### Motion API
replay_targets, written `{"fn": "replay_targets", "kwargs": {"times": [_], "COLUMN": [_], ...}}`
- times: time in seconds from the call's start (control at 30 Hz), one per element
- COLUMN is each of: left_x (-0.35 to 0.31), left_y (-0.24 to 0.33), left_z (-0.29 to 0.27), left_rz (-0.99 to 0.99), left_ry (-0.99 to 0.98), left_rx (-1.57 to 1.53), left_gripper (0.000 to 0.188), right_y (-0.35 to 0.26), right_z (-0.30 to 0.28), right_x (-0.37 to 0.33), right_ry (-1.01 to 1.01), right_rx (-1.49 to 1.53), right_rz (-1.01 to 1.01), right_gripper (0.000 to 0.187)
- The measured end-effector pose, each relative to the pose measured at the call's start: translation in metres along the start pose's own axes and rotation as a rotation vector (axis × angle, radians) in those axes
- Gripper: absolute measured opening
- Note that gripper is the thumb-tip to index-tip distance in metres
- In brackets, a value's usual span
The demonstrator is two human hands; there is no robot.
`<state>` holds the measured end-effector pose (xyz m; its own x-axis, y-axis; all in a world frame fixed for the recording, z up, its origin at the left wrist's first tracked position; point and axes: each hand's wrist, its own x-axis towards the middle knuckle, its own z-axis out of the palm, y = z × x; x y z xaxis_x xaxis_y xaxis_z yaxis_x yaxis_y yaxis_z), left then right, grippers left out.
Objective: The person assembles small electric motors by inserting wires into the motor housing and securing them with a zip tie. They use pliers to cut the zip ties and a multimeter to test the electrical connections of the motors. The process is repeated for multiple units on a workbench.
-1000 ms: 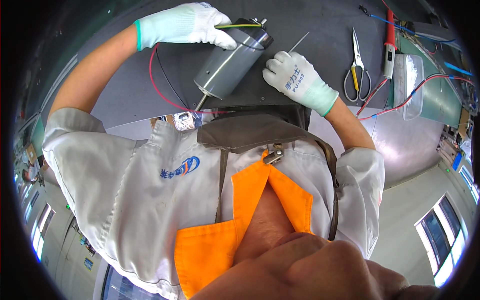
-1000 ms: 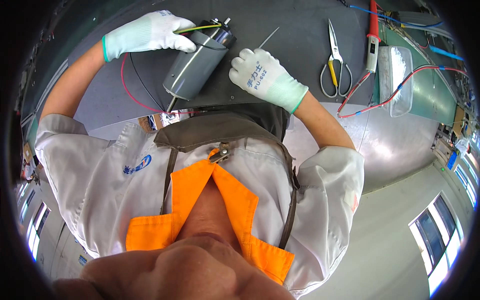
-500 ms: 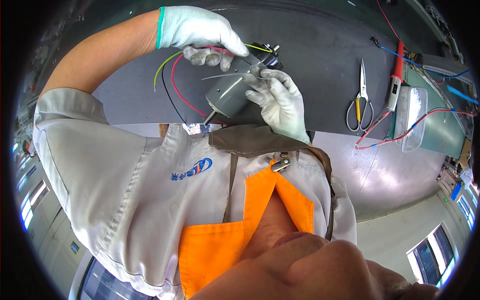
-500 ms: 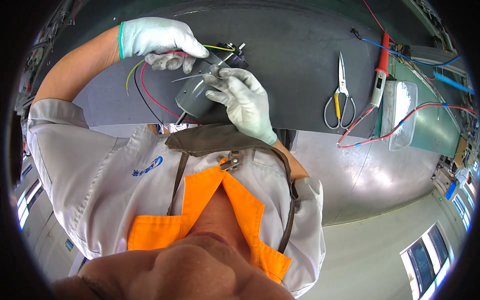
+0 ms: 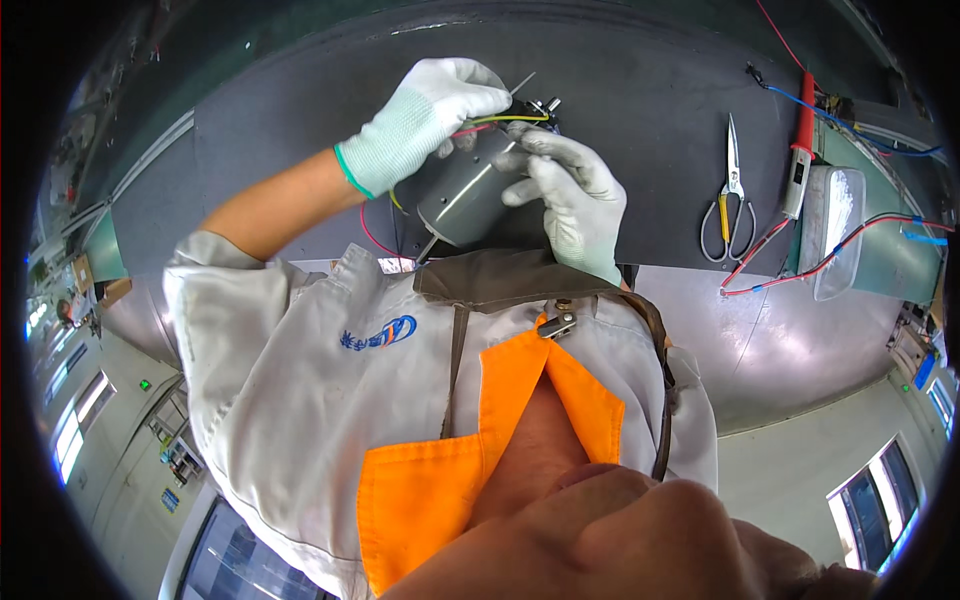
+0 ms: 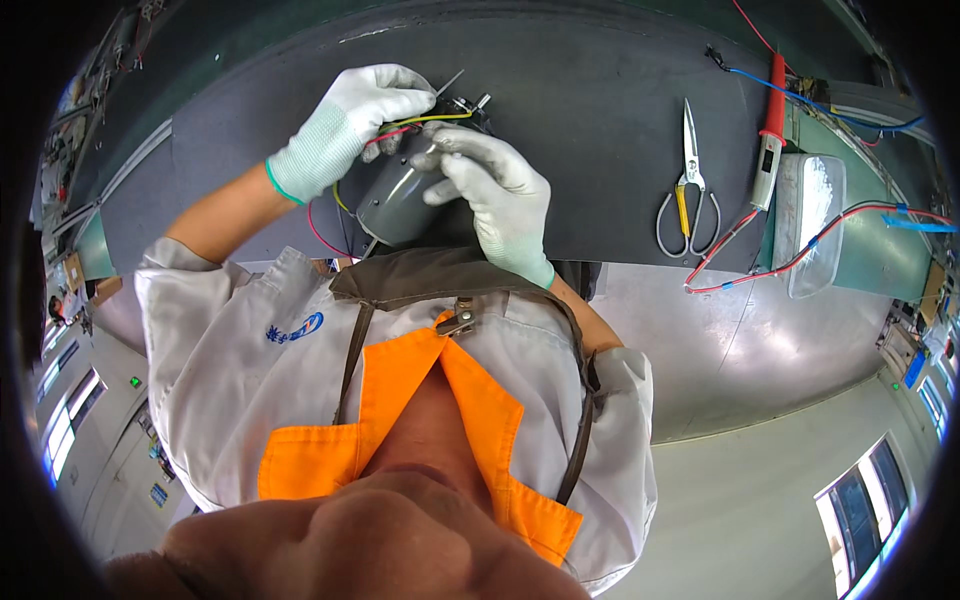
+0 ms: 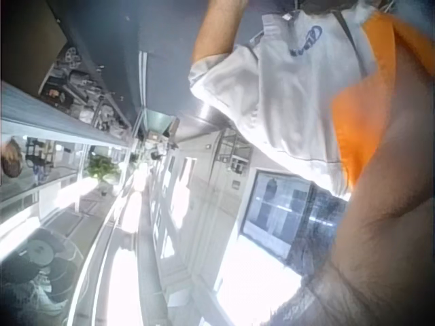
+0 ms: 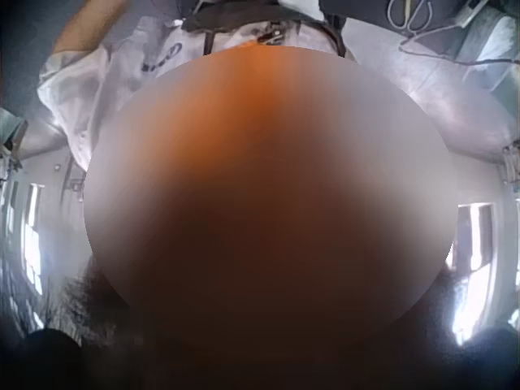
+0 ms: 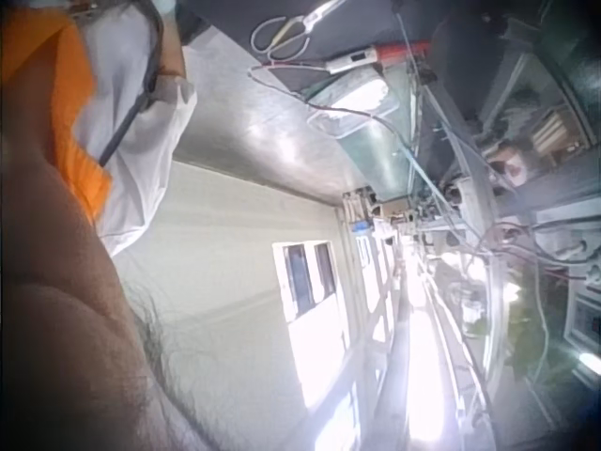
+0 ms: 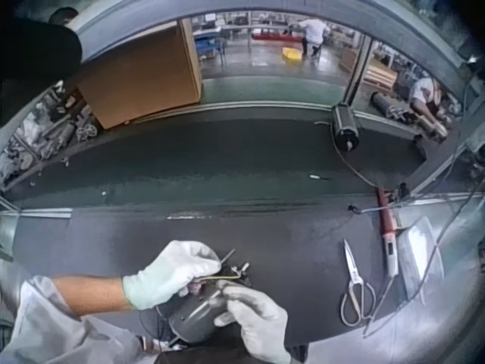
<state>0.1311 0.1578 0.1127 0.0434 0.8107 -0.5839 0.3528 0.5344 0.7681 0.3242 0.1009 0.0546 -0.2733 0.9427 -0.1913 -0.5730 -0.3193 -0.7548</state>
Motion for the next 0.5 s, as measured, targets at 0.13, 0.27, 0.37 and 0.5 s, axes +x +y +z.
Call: {"fn": "replay_targets", "kwargs": {"times": [0.13,0.27,0.37,0.5], "left_x": [-0.004,-0.008,-0.008,-0.008], "left_y": [-0.009,-0.012,-0.013,-0.012], "left_z": [0.014,0.026,0.03,0.029], "left_rz": [0.023,0.084,0.101,0.109], "left_ry": [0.006,-0.02,-0.018,-0.032], "left_rx": [-0.212,-0.298,-0.25,-0.209], "left_gripper": [0.028,0.024,0.022,0.021], "right_y": [-0.016,-0.03,-0.033,-0.035], "right_z": [-0.003,-0.004,-0.008,-0.008], "right_x": [0.013,0.026,0.026,0.027], "right_ry": [0.085,0.12,0.136,0.109], "right_rx": [-0.088,-0.08,-0.059,-0.018], "right_rz": [-0.097,-0.072,-0.04,-0.026], "right_gripper": [0.028,0.037,0.048,0.05]}}
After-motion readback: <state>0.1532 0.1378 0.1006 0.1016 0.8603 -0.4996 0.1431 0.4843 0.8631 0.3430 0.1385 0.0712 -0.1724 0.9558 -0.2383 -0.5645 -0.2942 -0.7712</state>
